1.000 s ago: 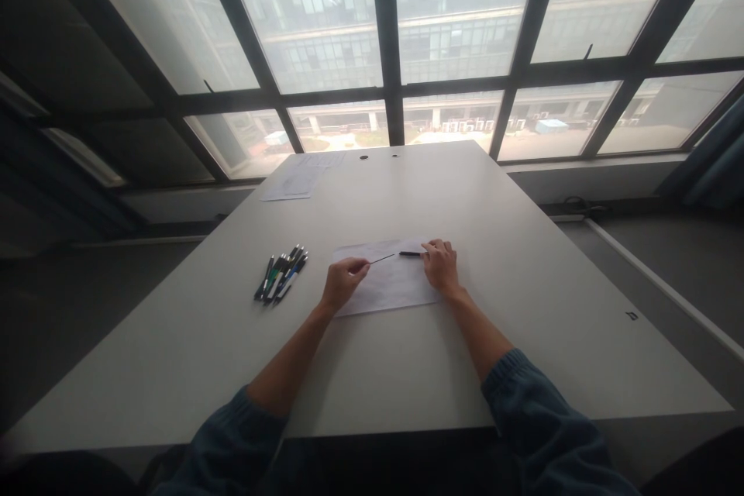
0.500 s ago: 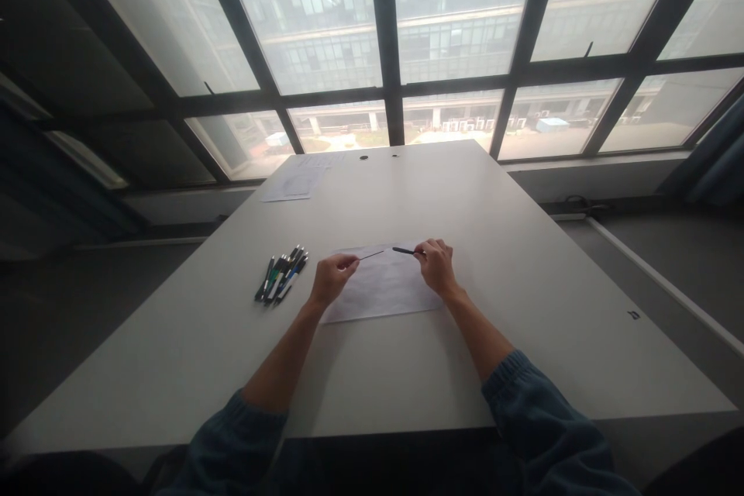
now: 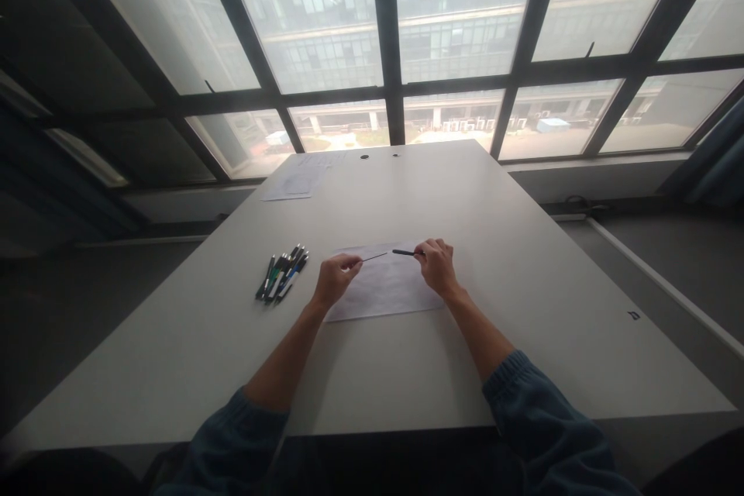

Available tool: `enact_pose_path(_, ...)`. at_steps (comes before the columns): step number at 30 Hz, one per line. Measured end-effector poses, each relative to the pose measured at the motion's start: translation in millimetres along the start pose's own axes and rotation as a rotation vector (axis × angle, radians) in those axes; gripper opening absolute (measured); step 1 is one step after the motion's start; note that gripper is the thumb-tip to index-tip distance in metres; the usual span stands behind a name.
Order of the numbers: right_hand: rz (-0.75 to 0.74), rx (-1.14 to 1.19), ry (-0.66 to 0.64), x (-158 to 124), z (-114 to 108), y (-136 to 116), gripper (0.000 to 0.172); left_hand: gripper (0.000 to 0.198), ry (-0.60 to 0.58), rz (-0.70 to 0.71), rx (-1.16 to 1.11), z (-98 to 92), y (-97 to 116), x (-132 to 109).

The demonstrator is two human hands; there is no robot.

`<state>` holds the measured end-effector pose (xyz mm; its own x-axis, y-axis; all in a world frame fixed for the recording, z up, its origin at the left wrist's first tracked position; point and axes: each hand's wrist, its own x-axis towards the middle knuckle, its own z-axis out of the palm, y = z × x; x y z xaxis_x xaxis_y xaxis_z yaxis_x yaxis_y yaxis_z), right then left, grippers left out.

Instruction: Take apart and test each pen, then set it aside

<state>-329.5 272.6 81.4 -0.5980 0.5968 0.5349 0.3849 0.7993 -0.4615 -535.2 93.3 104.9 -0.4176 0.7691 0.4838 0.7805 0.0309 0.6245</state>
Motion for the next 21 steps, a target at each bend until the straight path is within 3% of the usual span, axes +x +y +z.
enact_pose_path(12, -0.192, 0.016, -0.157, 0.3, -5.6, -22.1, 0.007, 0.013, -0.125, 0.114, -0.033, 1.8, 11.8, 1.6)
enact_pose_path(16, -0.205, 0.045, -0.178, -1.1, -4.3, -31.0, 0.008, 0.015, -0.138, 0.097, -0.096, 6.7, 15.9, 0.3)
enact_pose_path(21, -0.213, 0.046, -0.165, -2.3, -3.8, -33.7, 0.007, 0.021, -0.072, 0.011, -0.183, 9.0, 19.4, -0.5)
